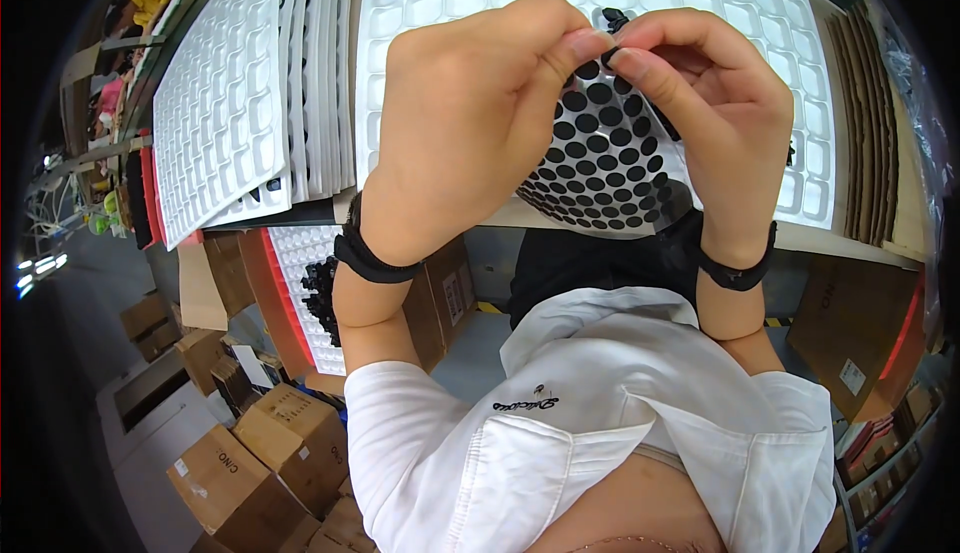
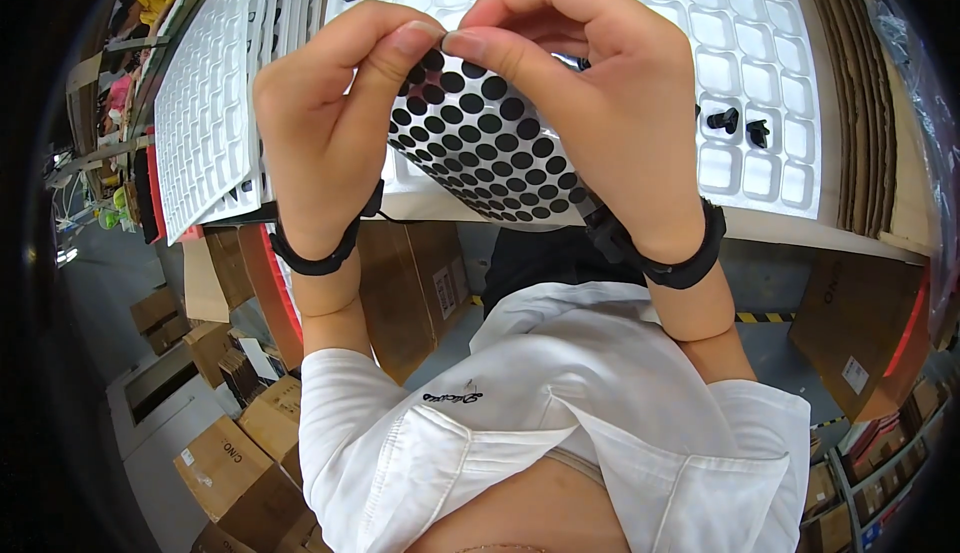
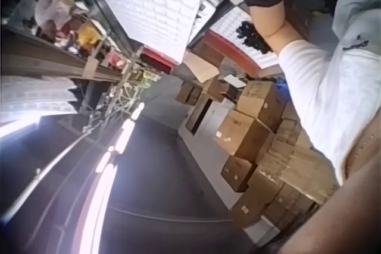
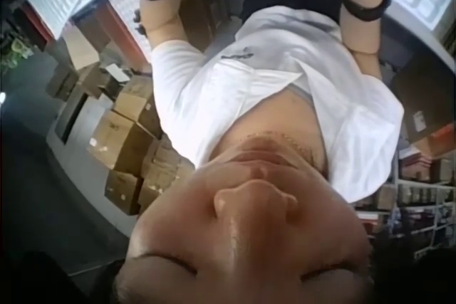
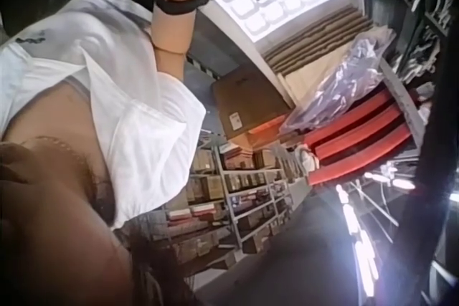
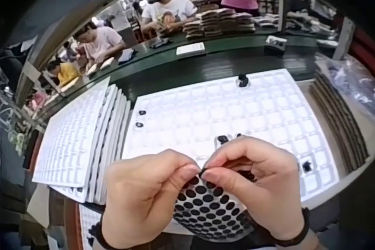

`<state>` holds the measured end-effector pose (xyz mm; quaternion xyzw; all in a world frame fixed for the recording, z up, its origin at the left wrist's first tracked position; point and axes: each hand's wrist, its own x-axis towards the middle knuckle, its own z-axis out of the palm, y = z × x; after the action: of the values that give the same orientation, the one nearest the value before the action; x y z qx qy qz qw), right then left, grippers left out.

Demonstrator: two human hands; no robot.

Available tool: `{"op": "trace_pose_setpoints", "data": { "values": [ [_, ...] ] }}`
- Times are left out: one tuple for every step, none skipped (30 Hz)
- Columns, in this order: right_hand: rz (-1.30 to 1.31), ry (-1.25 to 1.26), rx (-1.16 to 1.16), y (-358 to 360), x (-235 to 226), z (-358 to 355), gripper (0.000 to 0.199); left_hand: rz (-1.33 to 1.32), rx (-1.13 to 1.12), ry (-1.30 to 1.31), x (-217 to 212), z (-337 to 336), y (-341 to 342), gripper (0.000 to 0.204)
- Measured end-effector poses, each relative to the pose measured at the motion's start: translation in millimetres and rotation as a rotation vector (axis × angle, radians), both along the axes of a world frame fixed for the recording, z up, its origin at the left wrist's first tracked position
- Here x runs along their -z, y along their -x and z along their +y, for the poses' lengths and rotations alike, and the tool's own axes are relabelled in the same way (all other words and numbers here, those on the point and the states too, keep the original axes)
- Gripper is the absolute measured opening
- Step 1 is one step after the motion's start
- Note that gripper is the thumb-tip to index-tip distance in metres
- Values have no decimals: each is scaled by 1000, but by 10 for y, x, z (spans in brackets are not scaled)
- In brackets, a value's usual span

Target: The person peels a sticker from a sheet and applies it to a black plastic component by hand, repeating this process for several components before placing them into a white tray.

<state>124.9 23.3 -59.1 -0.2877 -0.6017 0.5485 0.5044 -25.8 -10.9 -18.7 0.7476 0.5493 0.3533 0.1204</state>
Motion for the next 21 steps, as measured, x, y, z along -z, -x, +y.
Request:
{"op": "trace_pose_setpoints", "data": {
  "values": [
    [-10,17,-5,3,-3,-10,12,-1,-1,0,21,3,4,9],
    [-11,17,-6,7,1,-7,12,-40,7,-34,61,22,14,9],
    [-8,-43,-25,11,9,8,11,-80,15,-67,98,42,24,9],
    [-5,-104,-44,17,17,25,10,-119,23,-100,117,46,33,10],
    [-1,-165,-63,24,20,29,9,-119,22,-101,107,34,41,10],
    [-2,-165,-64,30,25,24,9,-99,-14,-45,87,26,46,10],
    [26,-163,-36,39,32,10,10,-79,-49,11,66,18,52,11],
    [54,-161,-9,49,37,-7,11,-59,-84,67,57,16,57,12],
    [83,-159,18,59,37,-20,13,-60,-85,67,59,18,62,12],
    [82,-159,17,73,30,-34,13,-46,-84,49,61,21,66,12],
    [100,-85,9,92,15,-55,15,-31,-84,30,59,19,70,12],
    [117,-11,1,111,0,-74,18,-17,-84,12,57,17,75,12],
    [134,62,-7,125,-8,-83,21,-17,-85,11,59,12,79,12],
    [134,62,-9,135,0,-84,21,-27,-80,-1,65,6,84,13],
    [131,45,4,145,22,-83,24,-36,-76,-12,73,-2,88,13],
    [130,27,17,155,48,-77,28,-44,-72,-25,77,-8,93,13],
    [129,10,29,164,63,-72,31,-43,-76,-26,79,-11,98,13],
    [130,9,25,169,69,-68,31,-61,-74,-18,82,-10,102,13],
    [105,-13,42,171,74,-64,30,-78,-72,-10,85,-7,107,12],
    [80,-35,59,175,78,-60,29,-95,-70,-1,90,-6,113,12],
    [56,-57,76,185,79,-56,29,-93,-74,-2,99,-5,119,12]
  ]
}}
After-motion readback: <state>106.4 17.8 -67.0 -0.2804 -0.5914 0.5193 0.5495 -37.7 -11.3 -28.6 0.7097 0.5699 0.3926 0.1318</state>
